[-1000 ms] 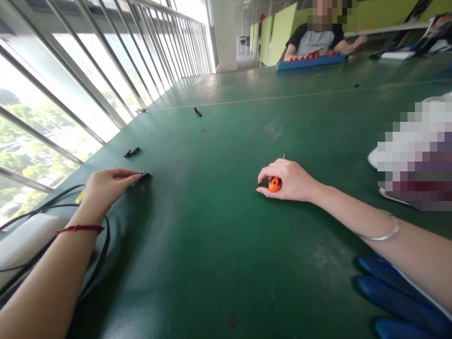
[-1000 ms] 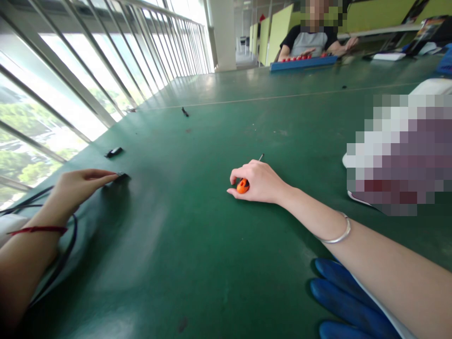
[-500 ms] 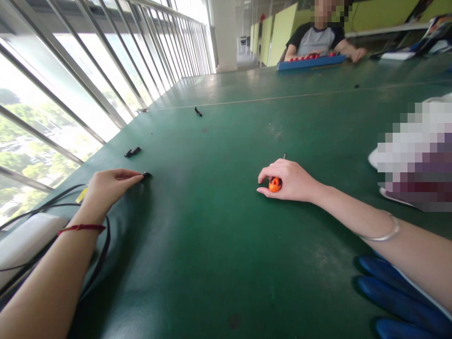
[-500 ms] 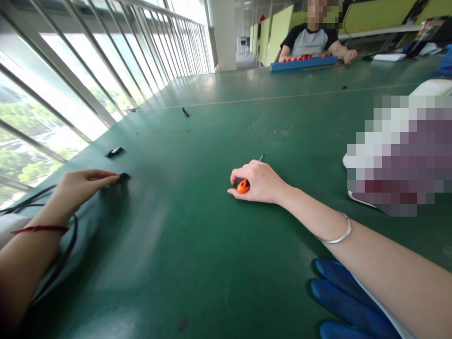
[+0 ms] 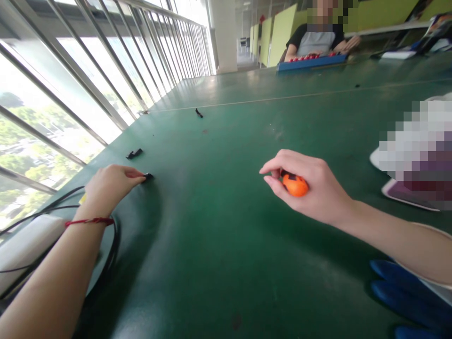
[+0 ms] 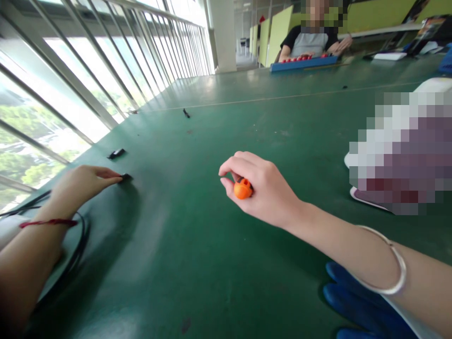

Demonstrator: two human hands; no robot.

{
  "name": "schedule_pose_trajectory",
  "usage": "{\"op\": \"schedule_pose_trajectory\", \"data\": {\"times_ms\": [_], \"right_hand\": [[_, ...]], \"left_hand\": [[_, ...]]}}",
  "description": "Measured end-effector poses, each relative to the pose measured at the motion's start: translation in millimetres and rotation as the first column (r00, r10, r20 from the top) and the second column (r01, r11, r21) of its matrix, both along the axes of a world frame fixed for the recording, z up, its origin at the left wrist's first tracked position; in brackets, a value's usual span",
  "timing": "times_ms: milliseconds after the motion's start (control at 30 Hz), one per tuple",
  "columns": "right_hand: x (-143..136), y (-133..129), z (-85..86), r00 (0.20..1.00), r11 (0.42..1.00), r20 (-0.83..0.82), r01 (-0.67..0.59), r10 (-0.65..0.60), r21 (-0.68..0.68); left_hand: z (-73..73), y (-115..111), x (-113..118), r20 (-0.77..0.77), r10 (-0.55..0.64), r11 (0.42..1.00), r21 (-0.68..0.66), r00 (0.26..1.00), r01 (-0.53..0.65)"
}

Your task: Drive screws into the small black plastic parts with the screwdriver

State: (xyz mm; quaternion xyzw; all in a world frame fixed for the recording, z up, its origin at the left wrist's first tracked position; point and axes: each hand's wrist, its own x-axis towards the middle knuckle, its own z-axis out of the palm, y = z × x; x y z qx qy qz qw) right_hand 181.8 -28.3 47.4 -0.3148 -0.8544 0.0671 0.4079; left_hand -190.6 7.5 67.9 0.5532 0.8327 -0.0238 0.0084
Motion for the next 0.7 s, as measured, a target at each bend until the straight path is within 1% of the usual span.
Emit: {"op": "schedule_pose_trajectory", "data": {"times_ms": [67,100,167,200,267,333,367,433,500,533,567,600,633,700], "right_hand": [[2,-19,4.4,0.994,0.997,-0.107,0.021,-0.014,0.068],[4,-26,3.7,0.991,0.993,-0.128,0.045,-0.031,0.106],[10,-35,-2.6,0.987,0.981,-0.159,0.054,-0.024,0.185],[12,-36,-7.3,0.992,0.983,-0.122,0.061,-0.040,0.172],[16,-33,-17.5,0.992,0.985,-0.120,0.058,-0.038,0.164],[19,-28,-26.2,0.992,0.990,-0.122,0.053,-0.036,0.134],[20,-25,-29.3,0.988,0.993,-0.137,0.077,-0.064,0.088],[20,-20,-33.1,0.978,0.991,-0.160,0.131,-0.132,-0.014],[19,-18,-34.3,0.974,0.985,-0.157,0.156,-0.165,-0.073],[18,-18,-34.4,0.975,0.985,-0.148,0.154,-0.165,-0.083],[18,-17,-34.4,0.977,0.985,-0.140,0.152,-0.163,-0.088],[17,-17,-34.3,0.977,0.984,-0.134,0.153,-0.165,-0.094],[17,-17,-34.3,0.977,0.982,-0.131,0.157,-0.170,-0.104],[18,-17,-34.5,0.972,0.977,-0.135,0.174,-0.191,-0.127]], "left_hand": [[5.0,1,9,-0.097,-0.003,0.999,-0.038,0.995,-0.001],[6.7,2,13,-0.129,-0.022,0.998,-0.056,0.991,0.015],[8.5,5,17,-0.183,-0.089,0.993,-0.097,0.979,0.072],[8.6,6,19,-0.213,-0.126,0.988,-0.115,0.969,0.104],[8.0,7,22,-0.283,-0.170,0.982,-0.131,0.944,0.137],[6.3,6,25,-0.311,-0.170,0.983,-0.114,0.935,0.141],[5.1,5,27,-0.295,-0.168,0.985,-0.095,0.941,0.146],[1.5,4,31,-0.256,-0.172,0.985,-0.050,0.951,0.165],[-3.8,7,37,-0.211,-0.202,0.978,0.011,0.956,0.209],[-7.1,10,42,-0.158,-0.236,0.968,0.046,0.959,0.246],[-10.6,13,49,-0.055,-0.281,0.955,0.081,0.958,0.284],[-14.1,18,58,0.077,-0.332,0.939,0.119,0.940,0.322],[-17.4,22,70,0.205,-0.387,0.919,0.167,0.899,0.358],[-22.8,29,99,0.363,-0.496,0.867,0.264,0.789,0.423]]}}
